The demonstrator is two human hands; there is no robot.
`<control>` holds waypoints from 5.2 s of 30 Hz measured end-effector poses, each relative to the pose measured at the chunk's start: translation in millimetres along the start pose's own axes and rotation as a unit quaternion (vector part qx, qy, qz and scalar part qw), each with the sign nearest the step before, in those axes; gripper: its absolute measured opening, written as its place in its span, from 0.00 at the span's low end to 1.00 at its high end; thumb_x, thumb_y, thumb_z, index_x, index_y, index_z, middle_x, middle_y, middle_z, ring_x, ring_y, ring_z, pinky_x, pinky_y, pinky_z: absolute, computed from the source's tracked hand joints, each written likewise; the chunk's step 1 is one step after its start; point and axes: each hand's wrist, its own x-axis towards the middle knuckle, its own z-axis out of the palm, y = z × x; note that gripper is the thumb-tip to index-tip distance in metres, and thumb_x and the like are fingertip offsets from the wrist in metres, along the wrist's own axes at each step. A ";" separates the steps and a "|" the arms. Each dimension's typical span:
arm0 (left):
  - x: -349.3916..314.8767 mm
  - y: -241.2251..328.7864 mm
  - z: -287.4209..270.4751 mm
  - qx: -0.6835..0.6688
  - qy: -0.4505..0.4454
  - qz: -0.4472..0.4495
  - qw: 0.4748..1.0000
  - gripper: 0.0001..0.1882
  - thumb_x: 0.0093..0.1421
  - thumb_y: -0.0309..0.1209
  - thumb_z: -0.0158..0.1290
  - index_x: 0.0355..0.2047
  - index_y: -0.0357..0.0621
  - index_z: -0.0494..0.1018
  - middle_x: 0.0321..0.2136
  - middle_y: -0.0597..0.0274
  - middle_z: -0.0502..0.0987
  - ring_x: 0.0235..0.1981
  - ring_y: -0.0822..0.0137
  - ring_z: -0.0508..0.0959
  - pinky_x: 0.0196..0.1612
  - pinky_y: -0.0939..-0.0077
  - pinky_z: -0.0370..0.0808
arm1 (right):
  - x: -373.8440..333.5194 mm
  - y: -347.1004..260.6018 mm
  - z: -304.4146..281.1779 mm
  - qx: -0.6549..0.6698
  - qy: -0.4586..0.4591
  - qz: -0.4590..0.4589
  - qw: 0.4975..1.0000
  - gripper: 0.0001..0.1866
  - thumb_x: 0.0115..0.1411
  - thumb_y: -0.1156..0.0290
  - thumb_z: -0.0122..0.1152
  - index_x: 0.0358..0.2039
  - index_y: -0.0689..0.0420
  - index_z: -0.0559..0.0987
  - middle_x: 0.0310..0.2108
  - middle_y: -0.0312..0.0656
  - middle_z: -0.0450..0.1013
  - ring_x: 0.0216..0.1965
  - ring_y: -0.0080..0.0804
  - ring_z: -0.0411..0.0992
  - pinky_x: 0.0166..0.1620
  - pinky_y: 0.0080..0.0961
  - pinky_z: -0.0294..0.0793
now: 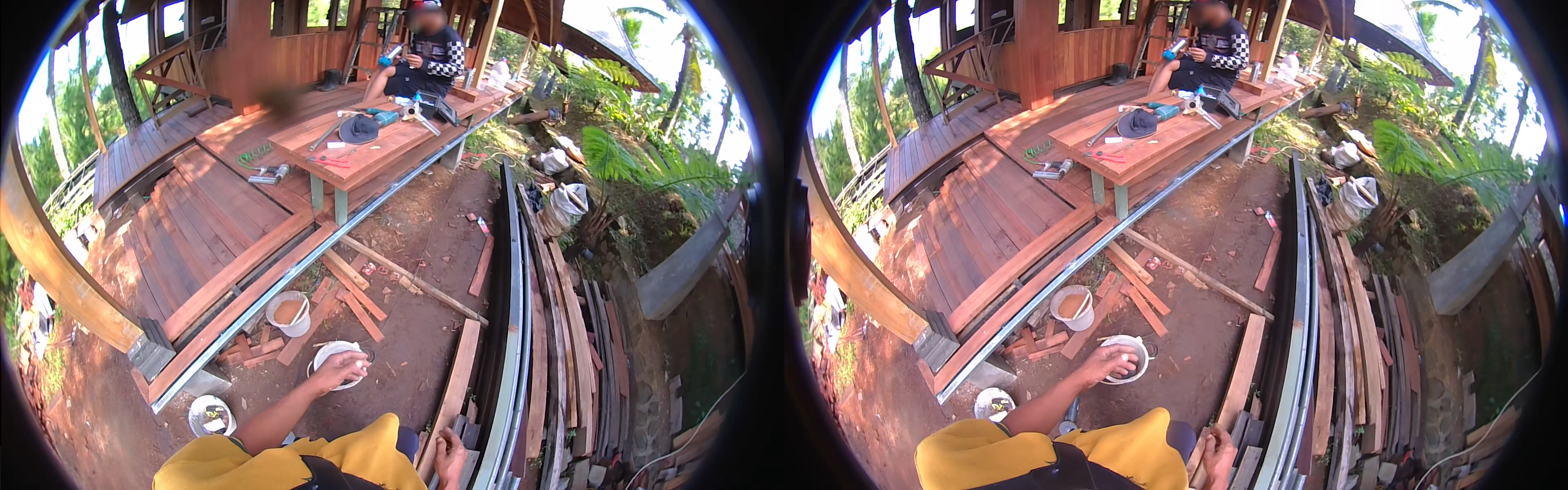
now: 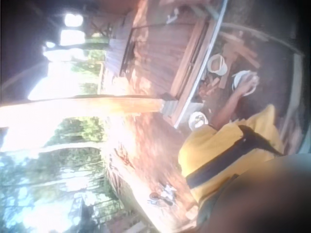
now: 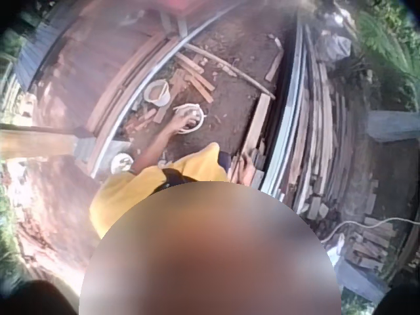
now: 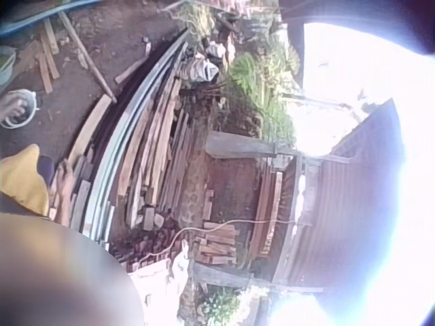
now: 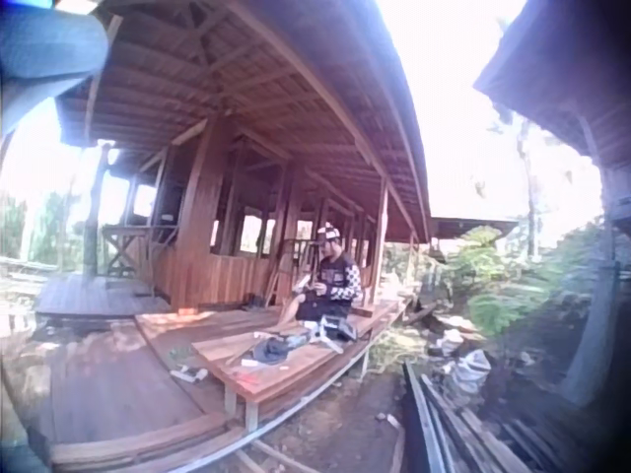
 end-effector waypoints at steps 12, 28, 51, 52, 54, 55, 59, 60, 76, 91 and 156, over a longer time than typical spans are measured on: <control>343.6 280.1 -107.2 0.306 0.421 0.319 0.792 0.12 0.68 0.26 0.60 0.48 0.34 0.85 0.37 0.58 0.88 0.35 0.70 0.83 0.43 0.71 0.80 | 323.2 18.8 -19.2 -0.037 -0.127 -0.145 0.981 0.12 0.68 0.74 0.63 0.49 0.64 0.86 0.43 0.55 0.85 0.41 0.43 0.87 0.47 0.35 0.85; 585.9 344.1 -167.9 0.747 0.501 0.025 0.436 0.11 0.61 0.26 0.54 0.39 0.36 0.84 0.40 0.48 0.84 0.43 0.54 0.86 0.45 0.62 0.87 | 718.2 -121.5 46.0 -0.101 -0.293 -0.351 0.884 0.15 0.66 0.67 0.65 0.51 0.56 0.85 0.43 0.53 0.83 0.43 0.57 0.83 0.47 0.50 0.83; 387.7 113.2 213.3 -0.306 0.642 0.215 0.669 0.13 0.70 0.22 0.60 0.54 0.37 0.80 0.34 0.62 0.83 0.31 0.74 0.82 0.30 0.80 0.75 | 672.1 -515.6 452.1 -0.132 -0.334 -0.721 0.593 0.20 0.70 0.62 0.57 0.60 0.49 0.83 0.66 0.52 0.73 0.68 0.53 0.70 0.70 0.55 0.67; 391.3 111.2 217.6 -0.304 0.664 0.209 0.650 0.16 0.70 0.23 0.61 0.57 0.37 0.80 0.34 0.63 0.83 0.31 0.73 0.82 0.31 0.79 0.75 | 677.1 -511.2 458.8 -0.134 -0.311 -0.748 0.571 0.21 0.70 0.64 0.57 0.61 0.49 0.82 0.66 0.52 0.74 0.67 0.53 0.70 0.70 0.55 0.67; 401.4 111.2 223.3 -0.314 0.665 0.253 0.629 0.18 0.71 0.29 0.62 0.59 0.37 0.78 0.37 0.67 0.82 0.32 0.76 0.79 0.32 0.80 0.75 | 685.5 -512.6 465.1 -0.097 -0.342 -0.745 0.564 0.23 0.67 0.72 0.59 0.62 0.51 0.81 0.61 0.55 0.77 0.63 0.55 0.74 0.67 0.50 0.71; 406.4 113.4 222.4 -0.311 0.669 0.265 0.621 0.18 0.71 0.29 0.62 0.59 0.37 0.78 0.37 0.67 0.81 0.33 0.76 0.79 0.33 0.81 0.75 | 692.4 -514.4 460.4 -0.088 -0.347 -0.767 0.533 0.26 0.66 0.75 0.59 0.65 0.51 0.78 0.59 0.56 0.77 0.60 0.58 0.75 0.65 0.52 0.72; 426.0 132.6 210.6 -0.370 0.618 0.342 0.603 0.18 0.73 0.29 0.60 0.60 0.38 0.78 0.36 0.67 0.80 0.33 0.75 0.77 0.33 0.78 0.72 | 718.3 -490.1 394.0 0.017 -0.462 -0.665 0.586 0.28 0.70 0.77 0.52 0.70 0.63 0.69 0.66 0.64 0.71 0.64 0.62 0.72 0.70 0.50 0.67; 431.7 138.0 206.7 -0.386 0.593 0.359 0.608 0.18 0.74 0.29 0.59 0.61 0.38 0.78 0.36 0.66 0.79 0.32 0.74 0.77 0.33 0.77 0.72 | 728.9 -471.1 367.1 0.092 -0.487 -0.674 0.549 0.26 0.71 0.76 0.50 0.69 0.67 0.68 0.63 0.62 0.73 0.61 0.55 0.76 0.63 0.44 0.74; 575.1 165.7 148.2 -0.361 0.376 0.096 0.848 0.18 0.75 0.29 0.56 0.63 0.42 0.77 0.37 0.66 0.80 0.34 0.74 0.78 0.33 0.81 0.72 | 877.9 -228.2 140.3 -0.090 -0.565 -0.423 0.702 0.16 0.68 0.63 0.60 0.52 0.58 0.77 0.41 0.59 0.79 0.43 0.65 0.79 0.47 0.54 0.77; 592.3 167.2 144.6 -0.206 0.346 0.060 0.913 0.17 0.76 0.25 0.53 0.62 0.38 0.79 0.32 0.66 0.79 0.29 0.77 0.75 0.34 0.81 0.73 | 895.1 -235.5 137.0 -0.131 -0.527 -0.504 0.671 0.21 0.63 0.50 0.67 0.36 0.56 0.75 0.30 0.49 0.77 0.33 0.59 0.79 0.37 0.51 0.78; 598.3 153.2 135.6 -0.333 0.336 0.122 0.872 0.10 0.74 0.22 0.51 0.53 0.39 0.75 0.41 0.61 0.79 0.37 0.68 0.81 0.40 0.70 0.79 | 898.9 -165.7 153.2 -0.089 -0.517 -0.292 0.800 0.24 0.66 0.46 0.69 0.35 0.57 0.79 0.25 0.56 0.78 0.33 0.63 0.80 0.35 0.49 0.77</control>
